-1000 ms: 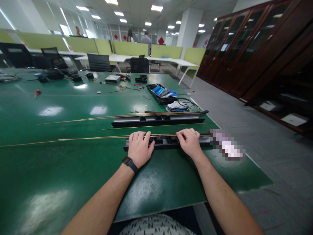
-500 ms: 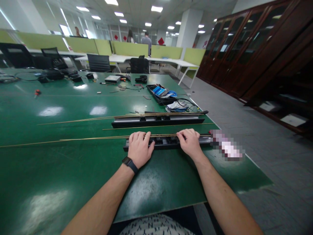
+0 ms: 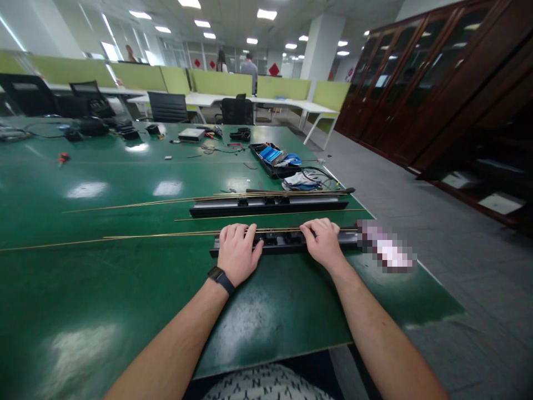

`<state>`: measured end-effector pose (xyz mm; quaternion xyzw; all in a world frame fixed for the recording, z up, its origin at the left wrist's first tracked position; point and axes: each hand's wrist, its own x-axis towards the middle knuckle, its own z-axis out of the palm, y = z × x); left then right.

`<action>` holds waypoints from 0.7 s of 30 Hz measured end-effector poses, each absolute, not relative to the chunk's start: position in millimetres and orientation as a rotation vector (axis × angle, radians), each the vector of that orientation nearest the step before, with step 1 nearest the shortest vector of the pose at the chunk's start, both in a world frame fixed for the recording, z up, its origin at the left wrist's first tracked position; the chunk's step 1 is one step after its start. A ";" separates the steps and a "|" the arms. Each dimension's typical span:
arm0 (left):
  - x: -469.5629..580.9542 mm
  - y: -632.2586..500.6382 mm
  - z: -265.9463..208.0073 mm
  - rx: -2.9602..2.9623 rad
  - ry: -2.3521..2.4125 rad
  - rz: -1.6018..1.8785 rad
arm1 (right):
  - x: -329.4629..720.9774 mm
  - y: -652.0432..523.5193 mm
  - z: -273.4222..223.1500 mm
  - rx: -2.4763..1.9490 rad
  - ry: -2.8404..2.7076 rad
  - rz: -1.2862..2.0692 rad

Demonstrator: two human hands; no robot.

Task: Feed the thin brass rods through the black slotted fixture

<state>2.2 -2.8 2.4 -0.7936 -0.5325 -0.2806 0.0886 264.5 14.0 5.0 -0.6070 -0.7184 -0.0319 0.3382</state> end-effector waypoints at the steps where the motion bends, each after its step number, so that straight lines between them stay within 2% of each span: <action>1: 2.1 -2.7 2.2 -2.362 -1.583 -0.835 | 264.7 14.1 4.9 -1.582 -1.869 -0.083; 21: 2.1 -3.0 2.6 -2.355 -1.589 -0.816 | 265.7 15.0 1.6 -1.599 -1.874 -0.117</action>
